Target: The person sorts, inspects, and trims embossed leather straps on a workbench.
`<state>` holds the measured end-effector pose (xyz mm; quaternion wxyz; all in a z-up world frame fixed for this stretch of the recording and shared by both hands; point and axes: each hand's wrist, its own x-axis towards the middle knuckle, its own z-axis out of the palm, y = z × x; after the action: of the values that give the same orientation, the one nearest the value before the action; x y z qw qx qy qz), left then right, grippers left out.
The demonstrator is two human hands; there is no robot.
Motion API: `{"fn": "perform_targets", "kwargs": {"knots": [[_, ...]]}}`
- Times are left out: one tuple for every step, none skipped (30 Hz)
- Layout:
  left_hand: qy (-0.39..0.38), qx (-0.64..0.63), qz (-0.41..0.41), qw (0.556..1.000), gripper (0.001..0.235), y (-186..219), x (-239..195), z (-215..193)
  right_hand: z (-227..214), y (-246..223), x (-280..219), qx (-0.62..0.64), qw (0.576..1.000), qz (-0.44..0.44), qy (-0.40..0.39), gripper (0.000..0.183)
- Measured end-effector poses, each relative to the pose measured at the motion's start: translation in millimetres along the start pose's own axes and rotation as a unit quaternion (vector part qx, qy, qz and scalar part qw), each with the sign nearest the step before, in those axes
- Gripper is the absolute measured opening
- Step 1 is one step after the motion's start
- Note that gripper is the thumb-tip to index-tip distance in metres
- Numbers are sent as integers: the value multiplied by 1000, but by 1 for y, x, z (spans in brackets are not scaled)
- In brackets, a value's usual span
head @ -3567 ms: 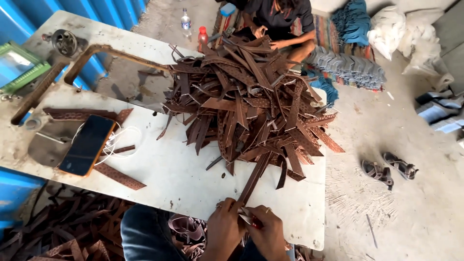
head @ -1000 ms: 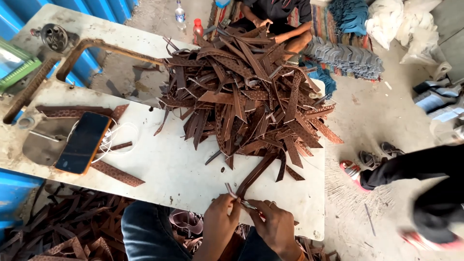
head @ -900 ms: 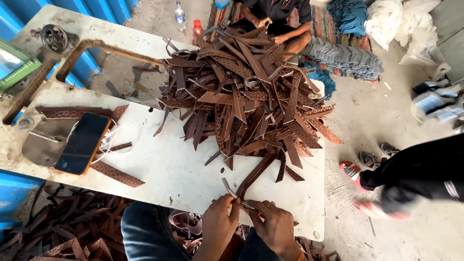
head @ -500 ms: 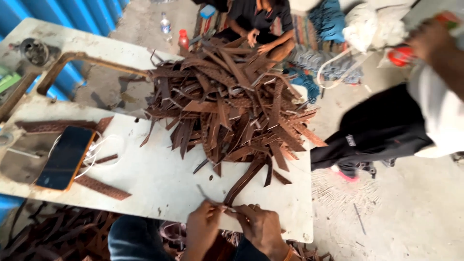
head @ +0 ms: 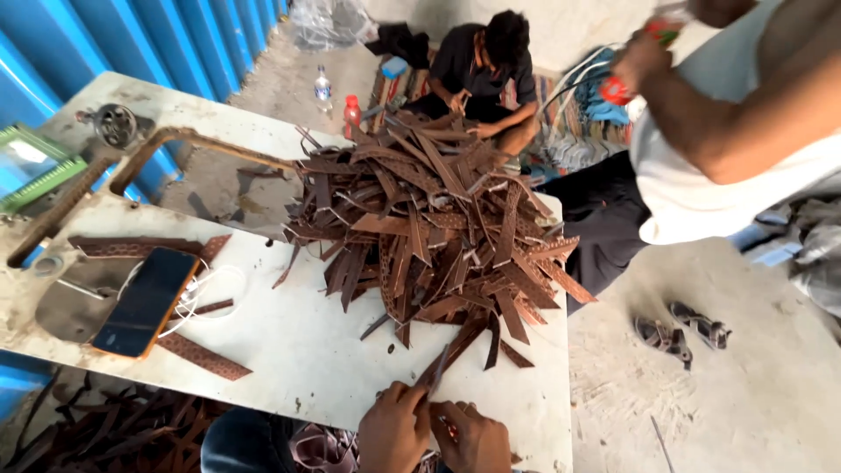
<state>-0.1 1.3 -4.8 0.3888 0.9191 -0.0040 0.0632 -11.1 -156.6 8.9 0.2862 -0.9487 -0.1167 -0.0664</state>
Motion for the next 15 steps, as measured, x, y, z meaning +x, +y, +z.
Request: {"fn": "perform_targets", "kwargs": {"knots": [[-11, 0, -6, 1000, 21, -3, -2, 3, 2, 3, -1, -1, 1000, 10, -10, 21], [-23, 0, -13, 1000, 16, -6, -3, 7, 4, 6, -1, -2, 1000, 19, -21, 21], [-20, 2, -14, 1000, 16, -13, -4, 12, 1, 2, 1, -1, 1000, 16, -21, 21], [-12, -10, -8, 1000, 15, -20, -5, 18, -2, -1, 4, -1, 999, 36, -36, 21], [-5, -22, -5, 1000, 15, -27, -7, 24, -4, -5, 5, -2, 997, 55, -54, 21], [-3, -21, -8, 1000, 15, -29, -9, 24, -5, -5, 4, 0, 997, 52, -56, 21], [-40, -22, -42, 998, 16, -33, -10, 24, -5, -5, 4, -1, 996, 68, -63, 24], [-77, -24, -76, 994, 17, -36, -10, 23, -5, -5, 5, -2, 994, 84, -70, 26], [-74, -22, -79, 994, 17, -33, -9, 21, -1, 0, 4, 0, 994, 80, -72, 26], [-80, -25, -82, 993, 18, -31, -8, 18, 3, 5, 3, 1, 995, 73, -67, 27], [-87, -28, -84, 992, 18, -27, -8, 17, 7, 11, 2, 1, 996, 67, -61, 28], [-84, -28, -86, 992, 18, -27, -7, 18, 9, 12, 1, 2, 996, 64, -63, 28], [-80, -12, -40, 996, 20, -26, -5, 18, 10, 14, 2, -6, 995, 73, -70, 29], [-77, 5, 5, 997, 22, -26, -3, 19, 12, 16, 3, -14, 994, 82, -77, 31], [-73, 5, 5, 997, 22, -26, -1, 20, 17, 23, 3, -13, 994, 78, -77, 31]]}}
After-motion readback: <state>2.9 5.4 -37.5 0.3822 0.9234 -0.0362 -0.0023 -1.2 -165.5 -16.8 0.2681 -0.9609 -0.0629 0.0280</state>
